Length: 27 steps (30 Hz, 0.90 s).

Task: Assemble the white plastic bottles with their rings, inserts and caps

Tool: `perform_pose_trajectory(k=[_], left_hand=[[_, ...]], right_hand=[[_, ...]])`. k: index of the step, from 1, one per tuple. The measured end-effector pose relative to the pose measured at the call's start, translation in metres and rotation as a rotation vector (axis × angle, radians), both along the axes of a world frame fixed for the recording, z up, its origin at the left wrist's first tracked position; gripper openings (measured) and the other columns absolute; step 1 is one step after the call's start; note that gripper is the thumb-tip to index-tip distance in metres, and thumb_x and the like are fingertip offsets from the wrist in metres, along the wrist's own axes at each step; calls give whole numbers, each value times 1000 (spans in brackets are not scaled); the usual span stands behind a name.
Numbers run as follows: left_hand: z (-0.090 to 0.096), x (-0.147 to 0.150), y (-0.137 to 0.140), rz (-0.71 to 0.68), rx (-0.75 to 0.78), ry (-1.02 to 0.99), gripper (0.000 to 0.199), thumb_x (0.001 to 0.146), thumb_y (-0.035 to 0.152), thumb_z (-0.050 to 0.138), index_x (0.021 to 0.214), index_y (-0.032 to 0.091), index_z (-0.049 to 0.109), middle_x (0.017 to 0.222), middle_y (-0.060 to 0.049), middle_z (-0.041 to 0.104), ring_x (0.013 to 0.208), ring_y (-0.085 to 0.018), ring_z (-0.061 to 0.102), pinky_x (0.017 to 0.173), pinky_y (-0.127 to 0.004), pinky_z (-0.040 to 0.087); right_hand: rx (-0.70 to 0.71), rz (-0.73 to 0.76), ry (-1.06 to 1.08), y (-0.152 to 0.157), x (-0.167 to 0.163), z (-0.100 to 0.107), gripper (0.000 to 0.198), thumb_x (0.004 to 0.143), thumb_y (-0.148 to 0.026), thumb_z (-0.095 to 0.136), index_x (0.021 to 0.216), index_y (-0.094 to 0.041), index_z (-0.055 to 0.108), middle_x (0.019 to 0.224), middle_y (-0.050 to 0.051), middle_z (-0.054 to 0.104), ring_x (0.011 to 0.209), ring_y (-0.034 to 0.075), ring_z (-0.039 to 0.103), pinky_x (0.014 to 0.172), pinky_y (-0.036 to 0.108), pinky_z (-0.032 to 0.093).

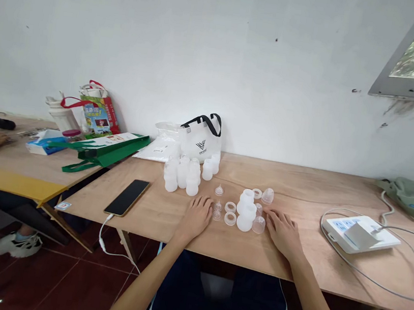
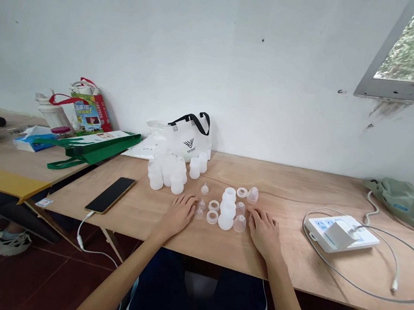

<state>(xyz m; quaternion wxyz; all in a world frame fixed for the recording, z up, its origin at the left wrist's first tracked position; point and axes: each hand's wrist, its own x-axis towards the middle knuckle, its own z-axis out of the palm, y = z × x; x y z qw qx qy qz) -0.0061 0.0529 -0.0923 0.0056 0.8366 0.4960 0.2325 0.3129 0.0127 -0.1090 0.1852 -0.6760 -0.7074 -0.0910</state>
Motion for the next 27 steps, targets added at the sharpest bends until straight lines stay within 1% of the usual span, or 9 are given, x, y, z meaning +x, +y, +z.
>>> perform_pose_trajectory(k=[7,16,27], left_hand=[[-1,-1,1,-21,17,-10,25,106,20,37,124,21,55,135,-11,59,127,-27,53,110,-48,42],[0,0,0,-8,17,-3,24,106,20,38,123,21,55,134,-10,60,127,-27,54,110,-48,43],[-3,-1,0,1,35,23,24,107,21,37,124,21,54,136,-10,60,127,-27,54,109,-47,43]], right_hand=[[9,2,1,0,0,0,42,105,-30,34,131,-26,66,134,10,67,123,28,59,96,45,46],[-9,-1,20,0,0,1,43,105,-31,32,132,-26,65,135,9,67,124,28,59,98,46,44],[4,0,0,1,1,-2,41,105,-31,34,131,-27,66,135,9,66,124,28,58,96,44,46]])
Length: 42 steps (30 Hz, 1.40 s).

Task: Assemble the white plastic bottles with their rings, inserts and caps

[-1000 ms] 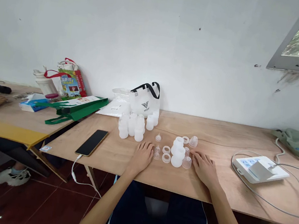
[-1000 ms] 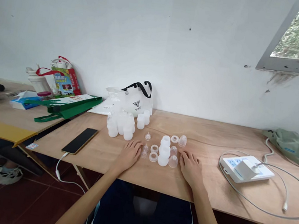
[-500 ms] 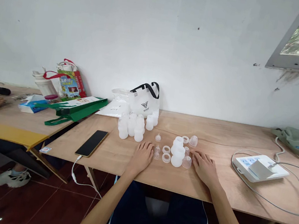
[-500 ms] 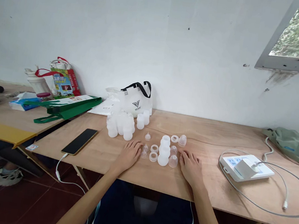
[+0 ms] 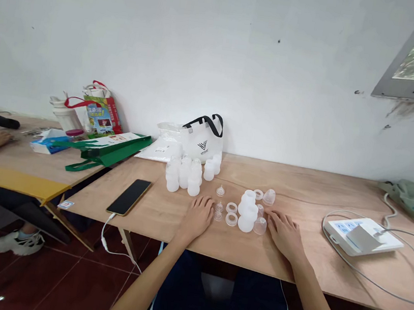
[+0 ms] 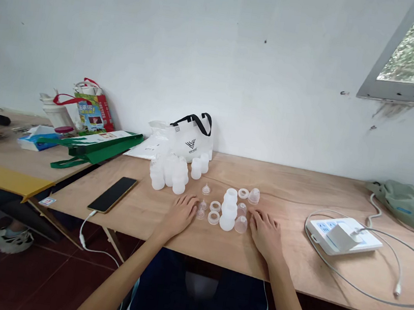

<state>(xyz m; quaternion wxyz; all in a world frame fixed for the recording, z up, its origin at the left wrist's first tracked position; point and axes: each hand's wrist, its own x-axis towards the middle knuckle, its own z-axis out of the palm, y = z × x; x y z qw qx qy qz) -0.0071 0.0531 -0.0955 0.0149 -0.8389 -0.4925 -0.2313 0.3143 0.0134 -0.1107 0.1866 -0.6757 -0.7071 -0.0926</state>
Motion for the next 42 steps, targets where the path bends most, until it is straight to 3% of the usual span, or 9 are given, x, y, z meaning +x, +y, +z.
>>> perform_pose_trajectory(k=[14,34,42], left_hand=[[6,2,-3,4,-35,-13,25,106,21,37,125,21,54,138,-11,59,128,-28,53,111,-49,41],[0,-1,0,-7,-2,-19,25,106,22,37,124,22,55,137,-10,59,127,-27,54,111,-48,41],[17,-2,-1,-35,-172,-282,28,103,19,38,128,23,50,132,-9,64,122,-26,60,106,-47,47]], right_hand=[[-13,-3,6,-2,-2,2,43,105,-31,32,132,-26,65,137,9,65,124,29,57,97,47,45],[-11,-1,18,-1,-2,1,44,105,-33,31,131,-26,66,138,9,65,126,29,57,98,46,45],[-10,0,19,-1,-1,2,44,105,-32,32,132,-27,66,136,9,66,124,29,58,96,46,45]])
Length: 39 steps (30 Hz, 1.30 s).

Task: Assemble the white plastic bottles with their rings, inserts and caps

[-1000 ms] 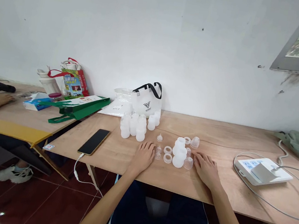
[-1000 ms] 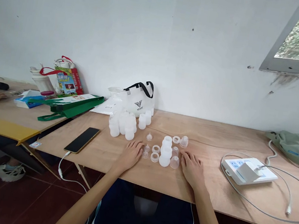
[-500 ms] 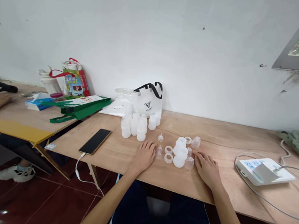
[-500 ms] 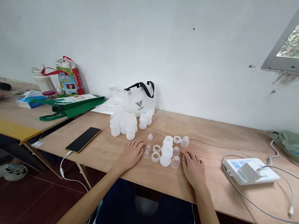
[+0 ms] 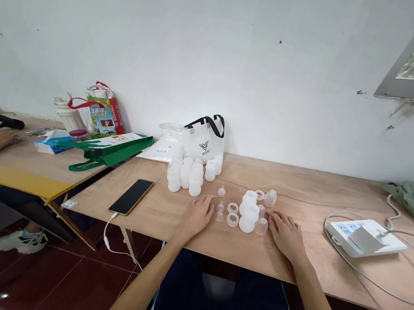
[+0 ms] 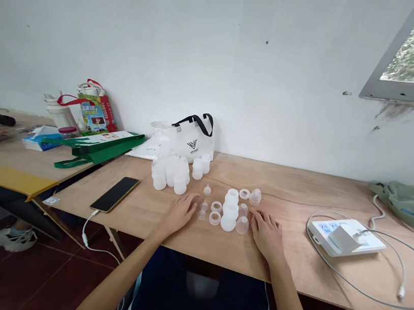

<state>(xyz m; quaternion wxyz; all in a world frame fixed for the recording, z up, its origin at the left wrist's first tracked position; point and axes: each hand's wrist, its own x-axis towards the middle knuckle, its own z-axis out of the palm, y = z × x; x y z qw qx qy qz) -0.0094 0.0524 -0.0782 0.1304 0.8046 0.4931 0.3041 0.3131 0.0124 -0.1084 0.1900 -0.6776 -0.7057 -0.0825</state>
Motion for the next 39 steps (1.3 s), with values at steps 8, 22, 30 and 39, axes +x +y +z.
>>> perform_pose_trajectory(k=[8,22,30,39], left_hand=[[37,-19,-11,-283,-119,-55,22,101,19,42,111,26,60,106,-2,71,95,-20,67,88,-34,54],[30,-7,-16,-338,-147,89,22,93,15,56,106,27,69,113,-2,70,94,-22,67,88,-35,54],[41,-9,-16,-359,-72,-102,31,108,28,39,120,28,68,122,-4,70,111,-22,66,100,-36,51],[58,-13,-24,-278,-170,-197,33,110,39,35,134,27,54,117,-5,71,106,-23,67,92,-36,53]], right_hand=[[-3,1,1,-1,-1,1,45,105,-33,30,132,-25,66,137,10,65,125,29,57,97,47,45],[-17,2,74,-2,-2,5,41,104,-32,34,129,-26,66,135,9,66,125,30,59,99,49,46],[434,-27,734,-16,-27,45,35,101,-40,44,123,-20,62,113,12,70,91,23,66,75,34,53],[95,264,-17,-53,-120,65,28,104,-25,43,116,-22,68,63,2,66,55,20,60,67,34,46]])
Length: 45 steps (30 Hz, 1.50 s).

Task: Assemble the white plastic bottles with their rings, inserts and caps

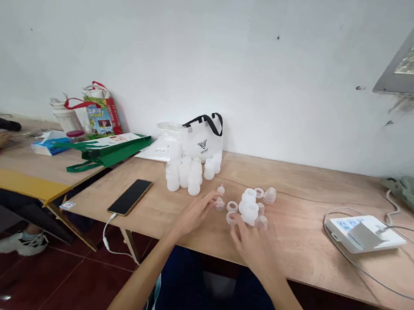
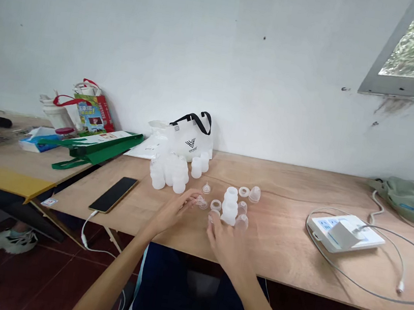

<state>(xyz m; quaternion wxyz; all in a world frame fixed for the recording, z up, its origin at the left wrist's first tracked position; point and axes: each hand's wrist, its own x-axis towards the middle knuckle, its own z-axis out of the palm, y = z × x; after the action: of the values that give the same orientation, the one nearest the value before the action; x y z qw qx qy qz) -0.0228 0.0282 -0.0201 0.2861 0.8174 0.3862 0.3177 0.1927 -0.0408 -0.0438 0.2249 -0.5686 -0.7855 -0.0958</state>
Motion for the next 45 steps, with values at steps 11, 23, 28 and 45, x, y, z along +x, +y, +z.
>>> perform_pose_trajectory(k=[11,23,28,45], left_hand=[[20,-6,-10,89,9,-67,26,110,39,35,119,24,54,108,-4,69,90,-19,64,84,-31,49],[25,-14,-13,-23,-90,-189,26,109,43,39,113,23,56,94,-2,61,85,-16,59,81,-29,48],[14,3,-15,-78,-89,-64,25,110,38,36,111,23,56,91,0,62,82,-17,59,76,-29,44],[11,11,-15,65,-87,12,31,103,50,51,96,21,61,70,5,51,65,-14,48,61,-28,33]], right_hand=[[-267,94,128,6,-29,-23,18,106,-28,46,100,-21,62,89,7,70,73,23,70,61,29,44],[-571,215,1682,18,-48,-29,50,82,-66,72,105,-26,54,108,3,58,80,20,71,33,21,47],[-552,276,1778,14,-46,-25,46,84,-61,75,107,-26,57,111,3,60,79,18,70,37,21,50],[-522,298,1684,11,-46,-28,60,85,-58,76,133,-25,59,97,5,70,62,16,68,39,21,47]])
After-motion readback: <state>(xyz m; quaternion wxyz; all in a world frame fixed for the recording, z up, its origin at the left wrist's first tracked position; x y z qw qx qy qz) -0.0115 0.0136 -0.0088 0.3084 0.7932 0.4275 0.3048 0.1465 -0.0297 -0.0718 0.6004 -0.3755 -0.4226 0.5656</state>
